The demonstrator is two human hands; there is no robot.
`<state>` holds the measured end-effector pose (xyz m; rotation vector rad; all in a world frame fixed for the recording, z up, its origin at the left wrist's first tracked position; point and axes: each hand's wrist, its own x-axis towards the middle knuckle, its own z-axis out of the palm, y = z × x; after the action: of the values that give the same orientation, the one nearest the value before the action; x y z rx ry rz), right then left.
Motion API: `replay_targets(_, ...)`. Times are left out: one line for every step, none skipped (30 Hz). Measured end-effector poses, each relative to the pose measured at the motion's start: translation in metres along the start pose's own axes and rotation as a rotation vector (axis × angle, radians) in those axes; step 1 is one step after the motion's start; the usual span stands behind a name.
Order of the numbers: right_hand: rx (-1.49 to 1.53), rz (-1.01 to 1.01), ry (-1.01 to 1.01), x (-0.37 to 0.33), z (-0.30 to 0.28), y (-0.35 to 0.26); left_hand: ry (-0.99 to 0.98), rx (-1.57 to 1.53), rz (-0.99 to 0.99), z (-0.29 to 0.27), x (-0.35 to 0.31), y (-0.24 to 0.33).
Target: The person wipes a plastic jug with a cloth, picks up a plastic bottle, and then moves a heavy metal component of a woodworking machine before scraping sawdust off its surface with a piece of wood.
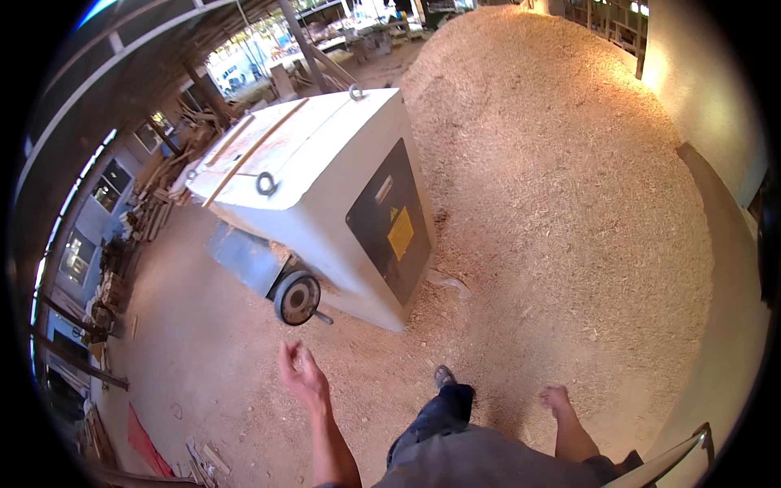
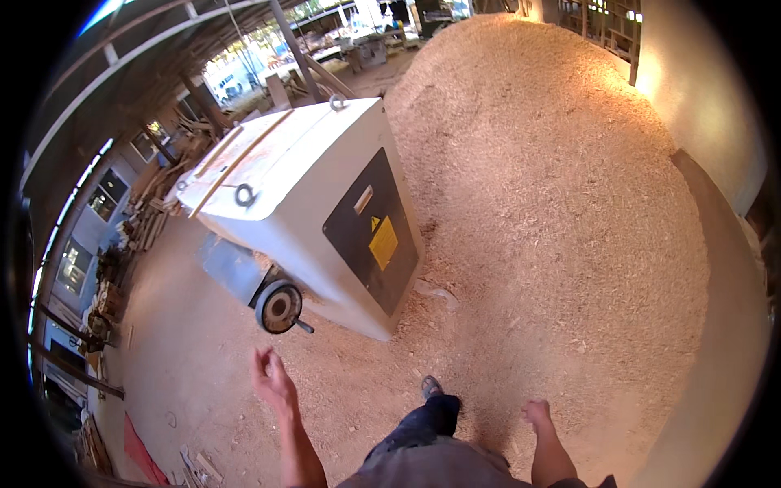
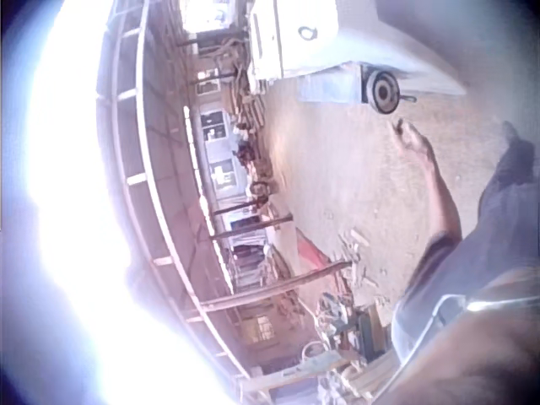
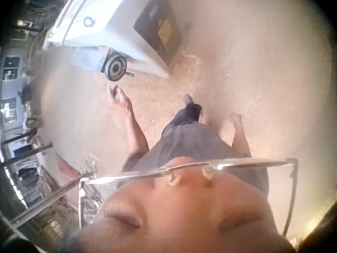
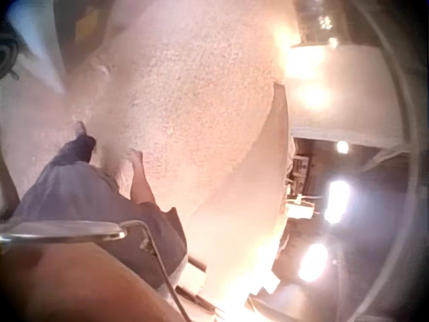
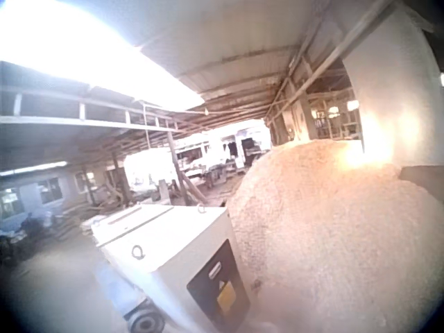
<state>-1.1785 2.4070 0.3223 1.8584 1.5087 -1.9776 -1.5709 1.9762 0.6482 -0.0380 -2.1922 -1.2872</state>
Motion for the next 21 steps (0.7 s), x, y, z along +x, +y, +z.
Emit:
replay_targets(0.169, 0.112, -0.025, 0.014, 0.008, -0.008, 0.030, -0.012, 0.091, 0.018, 0.034, 0.021)
replay_targets(0.168, 0.125, -0.014, 0.015, 0.032, -0.030, 0.068, -0.009, 0.195, 0.033, 0.069, 0.038)
replay_targets(0.161, 0.144, 0.009, 0.010, 0.054, -0.050, 0.098, -0.025, 0.296, 0.054, 0.105, 0.047)
replay_targets(0.157, 0.164, 0.029, 0.001, 0.073, -0.073, 0.128, -0.042, 0.402, 0.073, 0.139, 0.060)
replay_targets(0.068, 0.120, 0.007, 0.024, 0.071, -0.088, 0.119, -0.016, 0.453, 0.103, 0.164, 0.073)
replay_targets(0.093, 0.110, -0.013, 0.038, 0.086, -0.110, 0.113, 0.032, 0.521, 0.126, 0.191, 0.087)
replay_targets(0.113, 0.099, -0.031, 0.049, 0.102, -0.148, 0.110, 0.079, 0.585, 0.143, 0.214, 0.098)
replay_targets(0.180, 0.088, -0.038, 0.064, 0.127, -0.192, 0.097, 0.084, 0.613, 0.160, 0.232, 0.104)
replay_targets(0.244, 0.070, -0.050, 0.087, 0.154, -0.242, 0.093, 0.090, 0.642, 0.179, 0.252, 0.110)
replay_targets(0.312, -0.048, -0.234, 0.130, 0.149, -0.278, 0.073, 0.061, 0.653, 0.201, 0.265, 0.115)
replay_targets(0.296, -0.042, -0.162, 0.135, 0.194, -0.339, 0.058, 0.131, 0.659, 0.210, 0.274, 0.115)
replay_targets(0.234, -0.127, -0.213, 0.136, 0.235, -0.398, 0.048, 0.179, 0.638, 0.217, 0.282, 0.114)
replay_targets(0.165, -0.170, -0.283, 0.137, 0.267, -0.464, 0.039, 0.217, 0.613, 0.226, 0.288, 0.112)
replay_targets(0.099, -0.220, -0.354, 0.135, 0.301, -0.531, 0.041, 0.262, 0.592, 0.233, 0.291, 0.110)
replay_targets(0.149, -0.271, -0.397, 0.152, 0.329, -0.586, 0.026, 0.332, 0.542, 0.245, 0.292, 0.109)
replay_targets(0.199, -0.308, -0.443, 0.165, 0.361, -0.635, -0.016, 0.371, 0.495, 0.257, 0.293, 0.120)
replay_targets(0.209, -0.350, -0.503, 0.188, 0.388, -0.679, -0.054, 0.350, 0.505, 0.273, 0.294, 0.126)
replay_targets(0.220, -0.410, -0.572, 0.208, 0.418, -0.730, -0.072, 0.324, 0.523, 0.295, 0.300, 0.133)
replay_targets(0.196, -0.449, -0.564, 0.206, 0.461, -0.782, -0.101, 0.355, 0.507, 0.317, 0.309, 0.139)
replay_targets(0.170, -0.460, -0.548, 0.203, 0.499, -0.816, -0.157, 0.396, 0.478, 0.338, 0.319, 0.144)
replay_targets(0.143, -0.475, -0.603, 0.221, 0.521, -0.837, -0.233, 0.421, 0.471, 0.364, 0.332, 0.150)
